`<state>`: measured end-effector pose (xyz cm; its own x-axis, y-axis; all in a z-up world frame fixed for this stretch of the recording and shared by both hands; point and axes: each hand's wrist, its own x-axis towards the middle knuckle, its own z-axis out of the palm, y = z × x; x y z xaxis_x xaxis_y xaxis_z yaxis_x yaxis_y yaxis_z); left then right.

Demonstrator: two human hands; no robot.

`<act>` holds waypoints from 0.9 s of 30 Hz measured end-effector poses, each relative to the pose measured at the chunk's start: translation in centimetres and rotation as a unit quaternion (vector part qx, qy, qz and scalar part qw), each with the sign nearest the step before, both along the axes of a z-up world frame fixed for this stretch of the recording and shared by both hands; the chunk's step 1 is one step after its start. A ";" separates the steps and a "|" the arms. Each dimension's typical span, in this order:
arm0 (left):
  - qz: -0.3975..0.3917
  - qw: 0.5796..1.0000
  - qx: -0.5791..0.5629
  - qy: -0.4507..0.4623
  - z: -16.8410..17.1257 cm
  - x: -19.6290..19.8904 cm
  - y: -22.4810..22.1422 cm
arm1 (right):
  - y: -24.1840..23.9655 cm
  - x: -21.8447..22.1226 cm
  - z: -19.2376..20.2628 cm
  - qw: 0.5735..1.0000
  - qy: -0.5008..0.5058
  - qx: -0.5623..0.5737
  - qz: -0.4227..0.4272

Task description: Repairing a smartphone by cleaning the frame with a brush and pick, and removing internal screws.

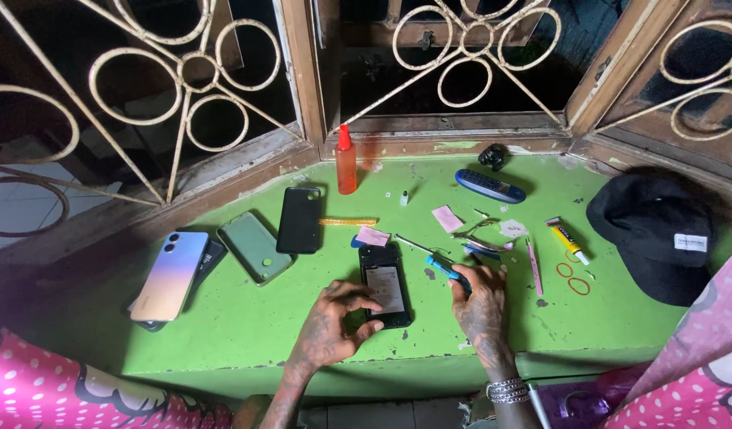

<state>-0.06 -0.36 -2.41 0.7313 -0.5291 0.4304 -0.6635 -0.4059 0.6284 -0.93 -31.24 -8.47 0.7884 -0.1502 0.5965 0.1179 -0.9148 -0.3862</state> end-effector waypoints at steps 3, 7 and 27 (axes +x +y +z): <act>-0.001 1.000 -0.012 -0.002 0.3 -0.1 0.0 | 0.0 0.0 0.1 1.000 0.012 0.007 0.003; -0.001 1.000 -0.014 0.002 0.5 -0.2 0.0 | 0.6 -0.3 0.1 1.000 -0.011 0.002 0.008; 0.086 0.988 -0.091 0.092 -0.1 0.3 -0.1 | 14.1 -3.5 3.2 0.979 0.194 -0.014 -0.061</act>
<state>0.28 -0.50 -2.51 0.8783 -0.3159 0.3589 -0.4627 -0.3720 0.8047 -4.46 -17.11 -5.29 0.9335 -0.2455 0.2613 -0.1437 -0.9239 -0.3547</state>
